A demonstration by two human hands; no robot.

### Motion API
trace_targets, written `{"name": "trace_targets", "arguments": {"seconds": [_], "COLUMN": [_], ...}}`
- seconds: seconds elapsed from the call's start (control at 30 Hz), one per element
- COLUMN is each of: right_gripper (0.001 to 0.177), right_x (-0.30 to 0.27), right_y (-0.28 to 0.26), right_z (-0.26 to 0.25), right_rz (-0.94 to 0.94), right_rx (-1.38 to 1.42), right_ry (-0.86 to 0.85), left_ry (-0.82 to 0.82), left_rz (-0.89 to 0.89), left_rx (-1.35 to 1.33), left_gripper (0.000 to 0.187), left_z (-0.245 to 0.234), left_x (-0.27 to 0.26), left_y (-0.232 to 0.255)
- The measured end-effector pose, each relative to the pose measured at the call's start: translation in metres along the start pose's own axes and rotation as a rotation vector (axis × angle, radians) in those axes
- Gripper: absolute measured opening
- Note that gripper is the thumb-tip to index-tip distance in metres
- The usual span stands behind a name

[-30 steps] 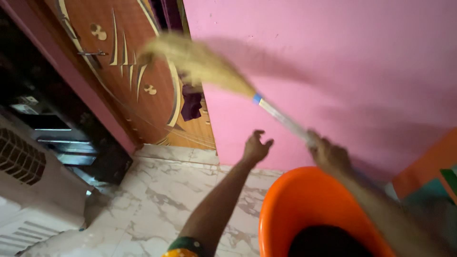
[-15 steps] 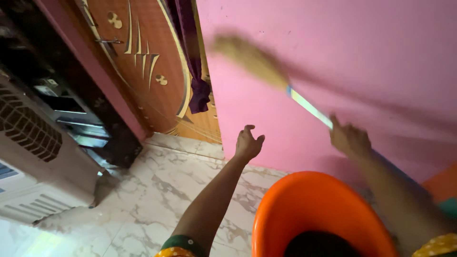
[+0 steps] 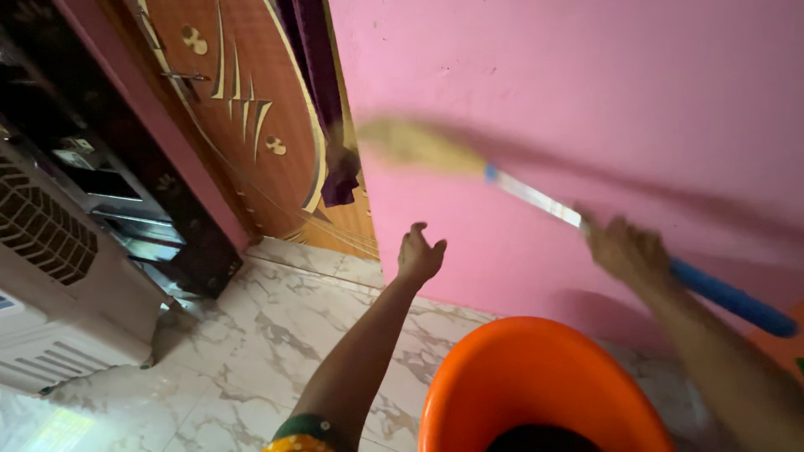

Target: The person uses a broom to sweep dust from a pink wall, a plastic chair, and the surface of a counter, then continues to sweep a large woven bed frame.

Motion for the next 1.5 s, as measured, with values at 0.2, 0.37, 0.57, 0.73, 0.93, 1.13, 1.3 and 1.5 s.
{"name": "trace_targets", "arguments": {"seconds": [0.2,0.37,0.57,0.73,0.93,1.13,1.3,1.5], "right_gripper": [0.067,0.065,0.065,0.072,0.061,0.069,0.074,0.071], "right_x": [0.029,0.036,0.000,-0.021,-0.054,-0.055,-0.081,-0.119], "right_y": [0.009,0.004,0.004,0.055,0.120,0.134,0.144,0.141], "right_z": [-0.116,0.014,0.196,0.176,0.009,-0.065,0.051,0.222], "right_rz": [0.039,-0.048,-0.105,-0.106,0.139,0.232,0.241,0.023], "right_rx": [0.385,0.092,-0.131,-0.219,0.156,0.535,0.366,-0.049], "right_ry": [0.374,0.502,-0.220,-0.371,-0.033,0.307,-0.035,-0.421], "left_ry": [-0.059,-0.089,-0.116,-0.089,-0.144,-0.264,-0.359,-0.343], "left_rz": [0.006,-0.008,-0.054,-0.086,-0.025,0.083,0.068,-0.006], "left_rx": [-0.023,-0.014,0.018,0.020,0.010,-0.005,0.038,0.097], "left_gripper": [0.071,0.071,0.073,0.073,0.072,0.072,0.073,0.073], "left_z": [0.006,0.026,0.026,0.029,0.069,0.114,0.133,0.124], "left_x": [0.004,-0.002,-0.006,0.003,0.016,-0.005,-0.022,-0.018], "left_y": [0.066,0.075,0.036,0.020,0.080,0.160,0.166,0.135]}}
Point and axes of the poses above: each hand's wrist, its own x-axis towards the middle knuckle, its own z-axis out of the palm, y = z × x, the point moved 2 cm from there along x, towards the middle knuckle, and after that the axes turned 13 degrees about -y, right-handed, at the moved point
